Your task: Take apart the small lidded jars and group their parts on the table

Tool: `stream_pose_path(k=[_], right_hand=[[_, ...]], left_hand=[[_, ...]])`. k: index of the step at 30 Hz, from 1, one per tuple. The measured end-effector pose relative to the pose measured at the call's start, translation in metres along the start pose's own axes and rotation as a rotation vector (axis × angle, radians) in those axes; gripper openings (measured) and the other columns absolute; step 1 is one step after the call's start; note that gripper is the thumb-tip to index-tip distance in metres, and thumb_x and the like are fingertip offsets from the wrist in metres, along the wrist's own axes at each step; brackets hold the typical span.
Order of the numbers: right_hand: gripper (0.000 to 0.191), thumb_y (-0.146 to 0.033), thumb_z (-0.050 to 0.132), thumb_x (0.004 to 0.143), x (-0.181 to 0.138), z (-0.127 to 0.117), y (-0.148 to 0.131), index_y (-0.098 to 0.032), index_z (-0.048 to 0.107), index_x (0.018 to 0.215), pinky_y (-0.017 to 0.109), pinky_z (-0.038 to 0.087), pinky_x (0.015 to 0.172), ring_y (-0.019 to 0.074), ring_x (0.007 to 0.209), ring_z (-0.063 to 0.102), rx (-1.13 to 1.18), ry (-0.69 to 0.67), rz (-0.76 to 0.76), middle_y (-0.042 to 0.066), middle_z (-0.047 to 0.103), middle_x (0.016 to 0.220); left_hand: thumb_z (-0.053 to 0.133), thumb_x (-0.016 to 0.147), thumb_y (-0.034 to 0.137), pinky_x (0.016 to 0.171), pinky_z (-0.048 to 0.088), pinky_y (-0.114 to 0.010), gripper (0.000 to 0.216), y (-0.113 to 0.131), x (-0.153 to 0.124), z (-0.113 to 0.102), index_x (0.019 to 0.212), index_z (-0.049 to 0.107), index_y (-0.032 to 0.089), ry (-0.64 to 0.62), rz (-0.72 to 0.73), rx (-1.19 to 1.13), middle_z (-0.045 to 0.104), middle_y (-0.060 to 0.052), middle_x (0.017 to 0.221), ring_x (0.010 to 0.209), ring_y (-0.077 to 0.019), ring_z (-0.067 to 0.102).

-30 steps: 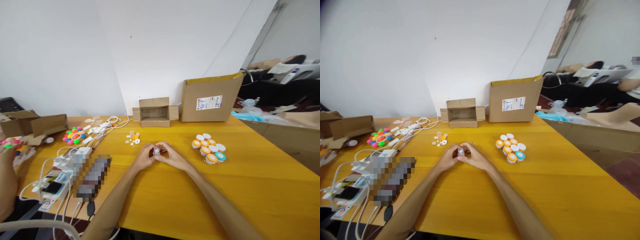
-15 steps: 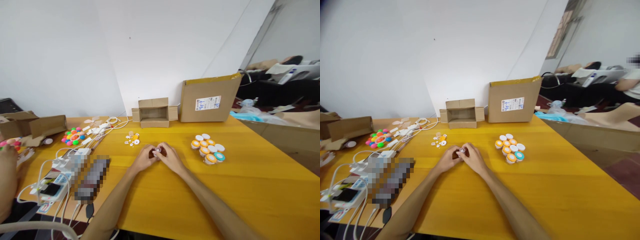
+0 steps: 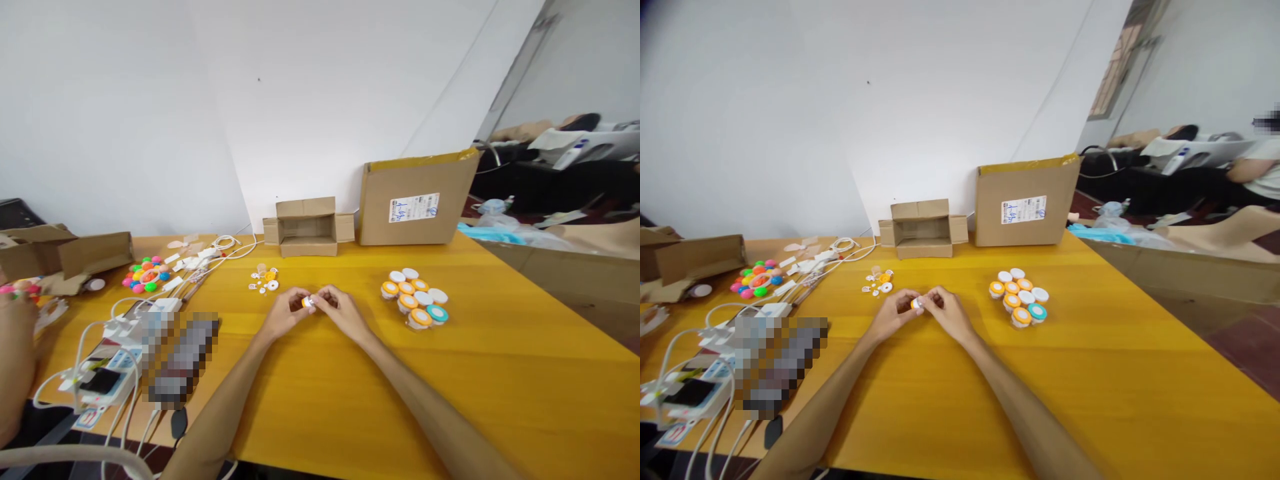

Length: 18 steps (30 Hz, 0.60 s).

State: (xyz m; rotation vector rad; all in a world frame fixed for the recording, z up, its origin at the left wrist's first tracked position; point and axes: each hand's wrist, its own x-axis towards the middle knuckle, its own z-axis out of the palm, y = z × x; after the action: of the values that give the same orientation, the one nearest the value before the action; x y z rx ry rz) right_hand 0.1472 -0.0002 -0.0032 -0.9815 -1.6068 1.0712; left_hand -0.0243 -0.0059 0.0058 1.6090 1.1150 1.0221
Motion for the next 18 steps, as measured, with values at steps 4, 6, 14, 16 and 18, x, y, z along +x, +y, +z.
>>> stream_pose_path(k=[4, 6, 14, 16, 18], right_hand=[[0.033, -0.055, 0.059, 0.081, 0.0010, -0.0019, 0.0012, -0.023, 0.059, 0.078, 0.030, 0.051, 0.068, 0.0169, 0.070, 0.062, 0.025, -0.022, -0.007, -0.001, 0.066, 0.073], [0.031, -0.054, 0.059, 0.082, 0.0011, -0.0026, 0.0017, -0.023, 0.059, 0.080, 0.030, 0.051, 0.069, 0.0172, 0.072, 0.062, 0.025, -0.035, -0.021, 0.000, 0.066, 0.074], [0.028, -0.046, 0.061, 0.082, 0.0014, -0.0046, 0.0051, -0.024, 0.062, 0.098, 0.032, 0.052, 0.078, 0.0192, 0.086, 0.066, 0.035, -0.073, -0.060, 0.002, 0.070, 0.095], [0.029, -0.045, 0.062, 0.082, 0.0017, -0.0040, 0.0076, -0.024, 0.062, 0.102, 0.032, 0.052, 0.077, 0.0190, 0.085, 0.066, 0.045, -0.078, -0.056, 0.002, 0.070, 0.098], [0.033, -0.045, 0.063, 0.081, 0.0018, -0.0029, 0.0100, -0.024, 0.061, 0.106, 0.031, 0.052, 0.077, 0.0190, 0.086, 0.067, 0.049, -0.067, -0.051, 0.002, 0.070, 0.100]], left_hand=[[0.082, 0.065, 0.046, 0.078, 0.052, -0.032, 0.045, -0.0038, 0.0017, -0.0007, 0.096, 0.068, 0.016, -0.018, -0.037, -0.088, 0.074, -0.006, 0.089, 0.079, -0.0187, 0.067], [0.082, 0.064, 0.047, 0.081, 0.053, -0.033, 0.045, -0.0039, 0.0021, -0.0011, 0.094, 0.069, 0.016, -0.024, -0.049, -0.123, 0.074, -0.006, 0.091, 0.083, -0.0195, 0.067], [0.078, 0.067, 0.051, 0.073, 0.053, -0.030, 0.043, 0.0019, 0.0037, -0.0045, 0.094, 0.074, 0.017, -0.023, -0.071, -0.117, 0.074, -0.007, 0.092, 0.080, -0.0192, 0.065], [0.075, 0.068, 0.055, 0.070, 0.052, -0.030, 0.046, 0.0024, 0.0038, -0.0052, 0.095, 0.075, 0.017, -0.024, -0.068, -0.102, 0.074, -0.007, 0.088, 0.077, -0.0186, 0.064], [0.074, 0.069, 0.057, 0.069, 0.052, -0.030, 0.048, 0.0026, 0.0037, -0.0056, 0.096, 0.075, 0.017, -0.018, -0.053, -0.099, 0.074, -0.006, 0.084, 0.074, -0.0181, 0.064]])
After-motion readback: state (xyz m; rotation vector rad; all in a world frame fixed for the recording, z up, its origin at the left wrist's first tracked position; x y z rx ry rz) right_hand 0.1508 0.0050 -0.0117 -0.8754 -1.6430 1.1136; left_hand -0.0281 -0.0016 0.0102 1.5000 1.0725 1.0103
